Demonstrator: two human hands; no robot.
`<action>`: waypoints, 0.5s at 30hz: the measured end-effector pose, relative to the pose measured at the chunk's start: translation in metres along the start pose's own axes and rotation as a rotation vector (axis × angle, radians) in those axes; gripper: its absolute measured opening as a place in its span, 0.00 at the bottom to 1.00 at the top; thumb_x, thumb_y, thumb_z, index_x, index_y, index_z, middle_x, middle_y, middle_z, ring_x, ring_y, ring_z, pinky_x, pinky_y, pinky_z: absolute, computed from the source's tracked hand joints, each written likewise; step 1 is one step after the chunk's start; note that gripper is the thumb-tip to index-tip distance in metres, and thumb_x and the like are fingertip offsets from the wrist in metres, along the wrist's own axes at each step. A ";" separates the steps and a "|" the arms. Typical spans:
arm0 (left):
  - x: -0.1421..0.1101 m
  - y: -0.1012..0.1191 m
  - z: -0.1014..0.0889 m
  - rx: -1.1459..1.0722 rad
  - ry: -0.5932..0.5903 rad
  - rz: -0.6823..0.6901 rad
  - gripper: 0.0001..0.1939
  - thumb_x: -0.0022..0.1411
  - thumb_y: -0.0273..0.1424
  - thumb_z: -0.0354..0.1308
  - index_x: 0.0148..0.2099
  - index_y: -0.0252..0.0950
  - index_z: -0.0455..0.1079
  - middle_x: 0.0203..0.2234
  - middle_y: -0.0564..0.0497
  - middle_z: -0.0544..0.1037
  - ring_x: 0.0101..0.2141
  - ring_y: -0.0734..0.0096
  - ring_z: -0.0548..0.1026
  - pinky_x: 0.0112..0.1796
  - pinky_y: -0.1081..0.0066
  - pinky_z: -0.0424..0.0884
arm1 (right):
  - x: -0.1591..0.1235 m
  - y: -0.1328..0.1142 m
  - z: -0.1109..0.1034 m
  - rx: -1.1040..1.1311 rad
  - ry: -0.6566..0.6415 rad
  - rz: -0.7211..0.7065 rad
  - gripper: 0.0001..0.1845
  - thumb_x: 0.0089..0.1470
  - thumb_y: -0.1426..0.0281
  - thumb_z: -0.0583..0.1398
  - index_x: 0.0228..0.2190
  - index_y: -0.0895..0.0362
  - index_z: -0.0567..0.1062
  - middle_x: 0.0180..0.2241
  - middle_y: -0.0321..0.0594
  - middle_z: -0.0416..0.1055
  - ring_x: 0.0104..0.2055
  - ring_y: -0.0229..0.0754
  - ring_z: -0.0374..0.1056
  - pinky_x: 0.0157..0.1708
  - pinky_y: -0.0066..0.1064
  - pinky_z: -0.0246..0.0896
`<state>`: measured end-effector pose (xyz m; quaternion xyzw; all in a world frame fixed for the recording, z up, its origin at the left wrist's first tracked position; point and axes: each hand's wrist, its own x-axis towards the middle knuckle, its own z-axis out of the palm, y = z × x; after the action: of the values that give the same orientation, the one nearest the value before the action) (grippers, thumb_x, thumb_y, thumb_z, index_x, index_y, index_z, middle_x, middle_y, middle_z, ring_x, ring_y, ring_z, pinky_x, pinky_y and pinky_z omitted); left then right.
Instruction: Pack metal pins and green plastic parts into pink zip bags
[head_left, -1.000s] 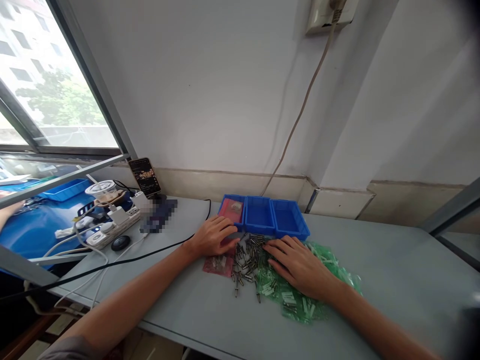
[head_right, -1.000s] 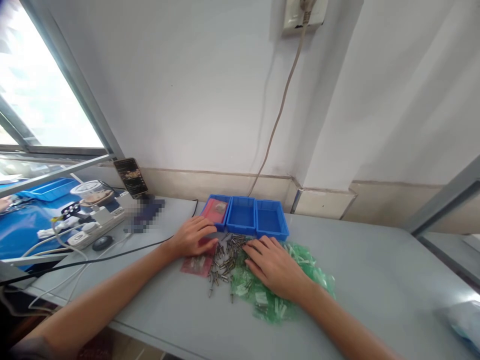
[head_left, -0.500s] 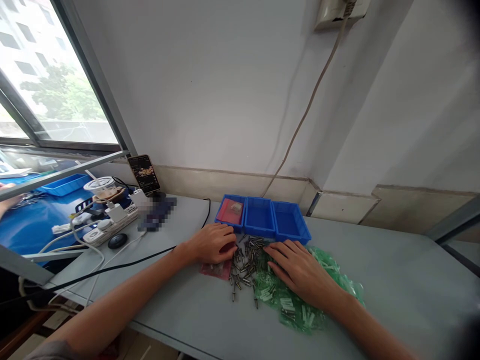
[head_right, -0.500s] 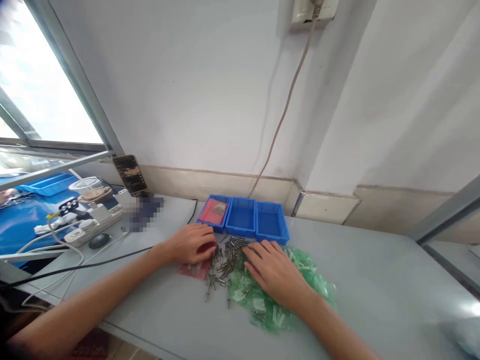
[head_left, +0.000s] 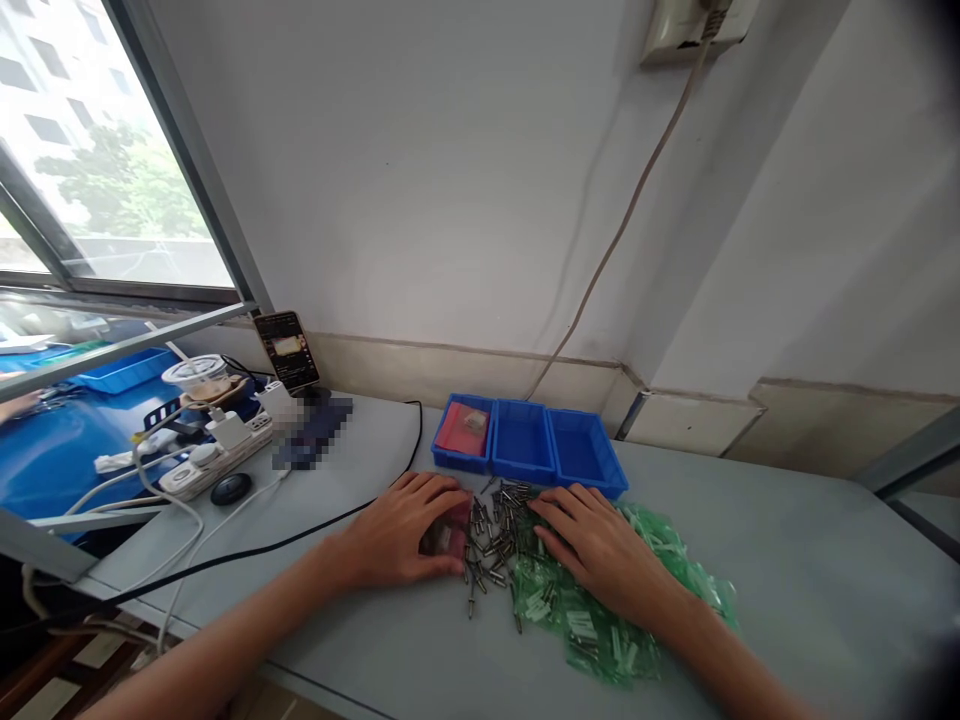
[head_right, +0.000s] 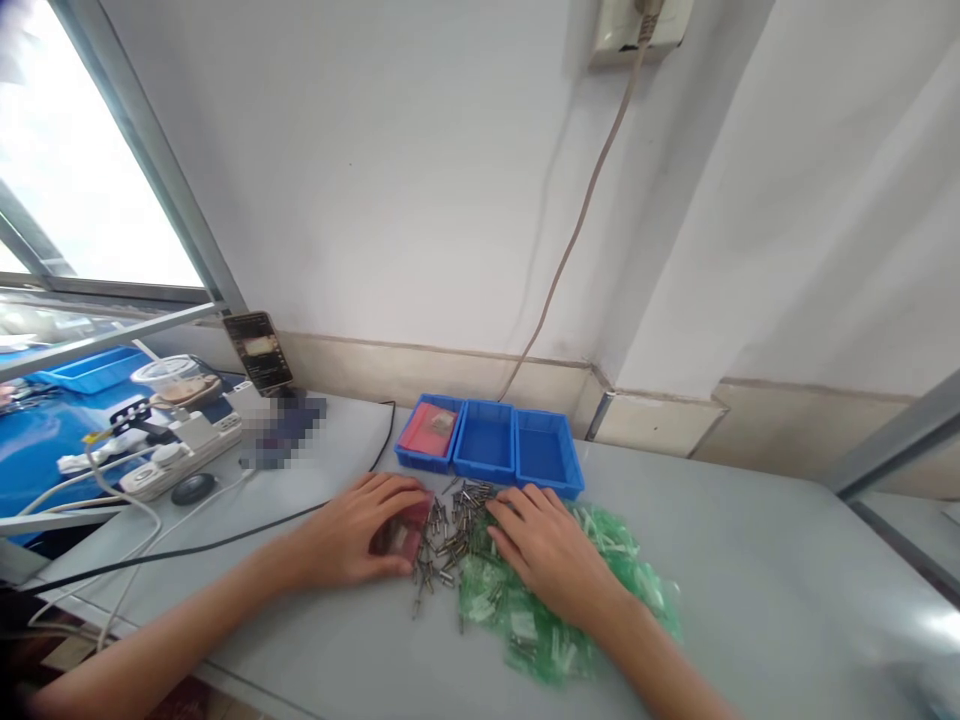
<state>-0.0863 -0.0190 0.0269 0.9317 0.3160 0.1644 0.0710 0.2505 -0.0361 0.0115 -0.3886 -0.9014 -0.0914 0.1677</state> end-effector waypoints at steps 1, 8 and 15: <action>-0.002 -0.001 0.002 -0.006 0.016 0.010 0.40 0.66 0.59 0.65 0.69 0.41 0.65 0.61 0.40 0.75 0.59 0.46 0.74 0.60 0.52 0.69 | 0.000 0.000 -0.001 0.000 -0.002 0.000 0.17 0.76 0.66 0.53 0.56 0.57 0.78 0.51 0.50 0.79 0.50 0.56 0.74 0.51 0.52 0.70; -0.006 -0.012 0.017 -0.008 0.118 0.024 0.41 0.62 0.59 0.68 0.67 0.40 0.68 0.61 0.38 0.75 0.57 0.45 0.75 0.59 0.50 0.71 | 0.002 -0.002 -0.002 -0.002 0.028 -0.003 0.17 0.77 0.66 0.52 0.56 0.55 0.78 0.49 0.49 0.79 0.49 0.54 0.75 0.50 0.51 0.71; -0.006 -0.012 0.016 -0.049 0.127 0.012 0.39 0.61 0.59 0.69 0.65 0.41 0.71 0.63 0.38 0.74 0.61 0.45 0.72 0.62 0.48 0.68 | 0.003 -0.001 -0.003 -0.005 0.015 -0.007 0.17 0.77 0.66 0.52 0.56 0.56 0.78 0.49 0.49 0.79 0.49 0.54 0.75 0.49 0.49 0.70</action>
<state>-0.0926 -0.0135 0.0074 0.9192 0.3103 0.2314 0.0728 0.2488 -0.0359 0.0150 -0.3851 -0.9012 -0.0974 0.1733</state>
